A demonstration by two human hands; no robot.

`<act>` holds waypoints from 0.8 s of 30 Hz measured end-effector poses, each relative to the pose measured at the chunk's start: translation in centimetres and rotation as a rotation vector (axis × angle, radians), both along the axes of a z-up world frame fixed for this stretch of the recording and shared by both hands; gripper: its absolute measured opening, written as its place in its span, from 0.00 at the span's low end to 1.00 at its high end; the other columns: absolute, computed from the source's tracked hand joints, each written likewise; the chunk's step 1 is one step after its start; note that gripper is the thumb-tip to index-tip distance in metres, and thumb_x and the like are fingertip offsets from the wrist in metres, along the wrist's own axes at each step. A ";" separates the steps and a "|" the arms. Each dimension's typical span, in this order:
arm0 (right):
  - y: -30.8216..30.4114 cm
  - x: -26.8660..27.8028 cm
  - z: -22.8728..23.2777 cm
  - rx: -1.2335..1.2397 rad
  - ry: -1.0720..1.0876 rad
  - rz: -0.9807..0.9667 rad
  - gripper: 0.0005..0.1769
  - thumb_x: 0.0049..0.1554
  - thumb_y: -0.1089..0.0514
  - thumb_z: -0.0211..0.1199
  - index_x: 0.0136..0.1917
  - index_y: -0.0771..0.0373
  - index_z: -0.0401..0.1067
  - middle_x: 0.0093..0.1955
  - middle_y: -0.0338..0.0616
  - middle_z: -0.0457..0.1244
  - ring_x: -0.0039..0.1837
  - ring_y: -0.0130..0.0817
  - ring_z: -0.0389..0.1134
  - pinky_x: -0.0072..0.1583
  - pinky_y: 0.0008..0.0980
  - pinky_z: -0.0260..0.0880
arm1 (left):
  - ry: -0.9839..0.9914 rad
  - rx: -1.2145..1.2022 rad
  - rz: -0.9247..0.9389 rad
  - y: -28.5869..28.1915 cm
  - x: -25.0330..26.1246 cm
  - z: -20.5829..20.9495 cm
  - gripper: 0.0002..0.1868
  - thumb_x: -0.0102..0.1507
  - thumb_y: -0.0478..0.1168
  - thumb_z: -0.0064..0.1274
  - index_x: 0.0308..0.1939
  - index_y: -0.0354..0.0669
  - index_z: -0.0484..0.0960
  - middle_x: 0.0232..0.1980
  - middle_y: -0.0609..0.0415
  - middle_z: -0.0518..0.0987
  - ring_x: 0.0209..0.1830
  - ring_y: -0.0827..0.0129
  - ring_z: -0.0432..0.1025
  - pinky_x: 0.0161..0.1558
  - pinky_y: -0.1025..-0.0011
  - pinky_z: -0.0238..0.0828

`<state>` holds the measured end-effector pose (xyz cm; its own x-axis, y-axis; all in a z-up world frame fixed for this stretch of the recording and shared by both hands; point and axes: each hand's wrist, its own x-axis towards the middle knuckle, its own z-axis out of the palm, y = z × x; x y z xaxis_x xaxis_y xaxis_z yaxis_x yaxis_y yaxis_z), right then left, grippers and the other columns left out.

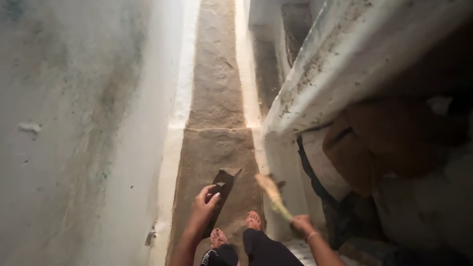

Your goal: Sweeping the floor and stairs of a narrow corridor using a broom and dustpan.

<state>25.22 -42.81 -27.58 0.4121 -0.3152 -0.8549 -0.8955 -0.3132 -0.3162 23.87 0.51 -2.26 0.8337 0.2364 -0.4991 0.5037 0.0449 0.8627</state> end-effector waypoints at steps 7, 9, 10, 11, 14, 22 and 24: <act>-6.8 1.9 6.3 0.373 0.001 0.115 0.11 0.58 0.58 0.62 0.41 0.70 0.76 0.29 0.48 0.65 0.27 0.36 0.63 0.31 0.37 0.60 | 0.017 0.129 0.113 -0.7 0.2 -5.0 0.23 0.62 0.42 0.57 0.60 0.40 0.79 0.42 0.50 0.85 0.38 0.72 0.77 0.40 0.70 0.74; -9.3 2.0 6.0 0.293 -0.038 0.176 0.13 0.60 0.58 0.62 0.44 0.73 0.78 0.30 0.50 0.66 0.29 0.37 0.67 0.34 0.36 0.65 | 0.006 0.089 0.140 -0.8 0.0 -6.4 0.22 0.62 0.41 0.57 0.60 0.40 0.79 0.40 0.48 0.84 0.35 0.70 0.75 0.37 0.69 0.73; -10.5 1.9 4.6 0.264 -0.020 0.135 0.11 0.59 0.60 0.63 0.48 0.72 0.79 0.33 0.49 0.67 0.31 0.38 0.67 0.36 0.37 0.67 | 0.034 0.075 0.150 -0.9 0.0 -5.7 0.22 0.63 0.41 0.57 0.60 0.40 0.79 0.39 0.48 0.83 0.34 0.70 0.74 0.36 0.70 0.71; -11.7 1.7 3.2 0.235 -0.002 0.095 0.11 0.58 0.62 0.64 0.51 0.71 0.80 0.35 0.48 0.68 0.32 0.39 0.67 0.38 0.38 0.69 | 0.061 0.061 0.161 -1.0 0.0 -5.0 0.21 0.64 0.41 0.56 0.60 0.40 0.79 0.38 0.48 0.83 0.33 0.71 0.73 0.36 0.70 0.69; -10.6 2.7 3.3 0.008 -0.130 0.019 0.15 0.58 0.58 0.67 0.56 0.69 0.79 0.36 0.50 0.68 0.34 0.41 0.67 0.37 0.40 0.66 | -0.037 0.045 0.210 -1.2 -0.3 -6.7 0.20 0.64 0.39 0.56 0.59 0.39 0.79 0.40 0.51 0.84 0.37 0.74 0.77 0.38 0.73 0.73; -2.1 9.6 1.6 0.110 -0.037 -0.084 0.09 0.53 0.62 0.61 0.42 0.72 0.73 0.34 0.52 0.64 0.31 0.42 0.64 0.33 0.42 0.63 | -0.008 -0.011 0.278 -2.8 -1.3 -5.2 0.21 0.64 0.39 0.55 0.61 0.39 0.77 0.42 0.51 0.85 0.40 0.72 0.78 0.40 0.71 0.75; -0.4 9.7 2.8 0.171 -0.075 -0.088 0.05 0.50 0.68 0.61 0.40 0.75 0.73 0.32 0.55 0.63 0.28 0.42 0.64 0.31 0.40 0.63 | -0.013 -0.007 0.309 -3.0 -1.6 -5.4 0.21 0.64 0.39 0.55 0.61 0.39 0.78 0.42 0.50 0.85 0.39 0.71 0.78 0.40 0.71 0.75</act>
<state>34.90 -43.23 -24.80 0.4542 -0.2058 -0.8668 -0.8889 -0.1707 -0.4252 22.24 -2.51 -7.63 0.7291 0.4762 -0.4915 0.4541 0.2007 0.8681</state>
